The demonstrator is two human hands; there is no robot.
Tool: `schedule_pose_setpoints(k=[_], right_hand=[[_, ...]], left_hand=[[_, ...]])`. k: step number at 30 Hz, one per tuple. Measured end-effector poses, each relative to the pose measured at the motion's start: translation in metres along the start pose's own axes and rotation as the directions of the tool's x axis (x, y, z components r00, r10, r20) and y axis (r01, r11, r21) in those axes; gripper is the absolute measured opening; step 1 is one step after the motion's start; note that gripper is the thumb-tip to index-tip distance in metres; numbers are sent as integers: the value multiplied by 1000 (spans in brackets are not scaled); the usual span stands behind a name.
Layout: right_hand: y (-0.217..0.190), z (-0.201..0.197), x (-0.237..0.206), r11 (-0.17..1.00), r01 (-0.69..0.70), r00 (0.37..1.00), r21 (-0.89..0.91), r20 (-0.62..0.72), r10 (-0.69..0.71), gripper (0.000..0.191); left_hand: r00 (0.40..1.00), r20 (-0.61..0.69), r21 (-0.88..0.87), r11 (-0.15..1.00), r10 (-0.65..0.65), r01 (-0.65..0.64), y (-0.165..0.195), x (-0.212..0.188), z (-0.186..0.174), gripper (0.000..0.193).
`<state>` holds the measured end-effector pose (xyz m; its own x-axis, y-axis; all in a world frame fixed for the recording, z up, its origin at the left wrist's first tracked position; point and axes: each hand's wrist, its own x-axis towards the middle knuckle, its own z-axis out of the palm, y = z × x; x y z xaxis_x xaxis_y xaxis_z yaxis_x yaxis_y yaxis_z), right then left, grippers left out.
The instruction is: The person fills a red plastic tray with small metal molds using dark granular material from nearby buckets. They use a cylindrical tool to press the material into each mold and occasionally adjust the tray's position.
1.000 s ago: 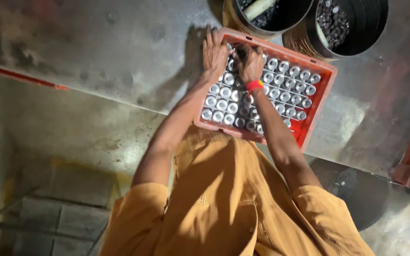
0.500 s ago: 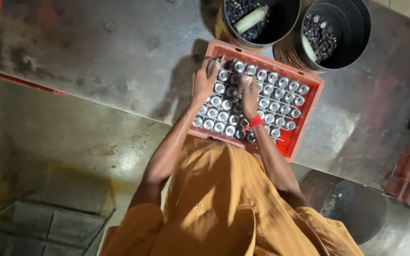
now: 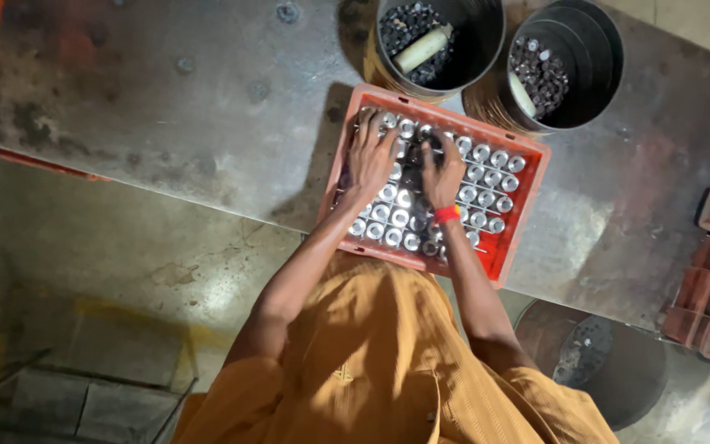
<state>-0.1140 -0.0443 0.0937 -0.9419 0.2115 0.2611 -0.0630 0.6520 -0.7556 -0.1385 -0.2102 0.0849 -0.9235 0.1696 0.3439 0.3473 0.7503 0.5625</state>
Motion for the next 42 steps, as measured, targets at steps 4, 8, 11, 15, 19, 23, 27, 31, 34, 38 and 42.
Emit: schedule_pose_setpoints(k=[4,8,11,15,19,23,27,31,34,38,42], right_hand=[[14,-5,27,881,312,950,-355,122,-288,22],[14,-10,33,928,257,963,-270,147,-224,24],[20,-33,28,958,241,967,-153,119,-225,24],[42,-74,26,987,19,993,158,-115,-1,34],[53,-64,24,220,-273,915,937,181,361,56],[49,-42,3,878,-260,963,401,44,265,51],[42,-32,-4,978,34,993,-205,115,-10,54],[41,-40,-6,965,233,966,-116,145,-216,51],[44,-55,-12,974,176,984,-141,41,-172,38],[55,-73,0,970,115,991,-215,-39,-126,28],[67,-78,19,848,219,976,-483,110,-189,23]], left_hand=[[997,35,272,961,-61,50,20,33,35,53],[996,73,333,943,-40,14,29,47,40,67],[988,149,185,983,-35,7,22,40,28,59],[976,-21,-367,909,-218,196,12,30,19,49],[742,273,-809,272,-613,522,29,29,38,62],[857,272,-365,777,-438,513,30,7,43,50],[999,19,-38,999,33,-33,23,-4,46,58],[994,109,-187,981,-31,51,24,-9,55,58],[990,113,-213,972,-80,103,32,-11,63,41],[996,-15,87,992,93,-92,61,8,83,37],[998,58,263,965,-28,12,101,31,97,61]])
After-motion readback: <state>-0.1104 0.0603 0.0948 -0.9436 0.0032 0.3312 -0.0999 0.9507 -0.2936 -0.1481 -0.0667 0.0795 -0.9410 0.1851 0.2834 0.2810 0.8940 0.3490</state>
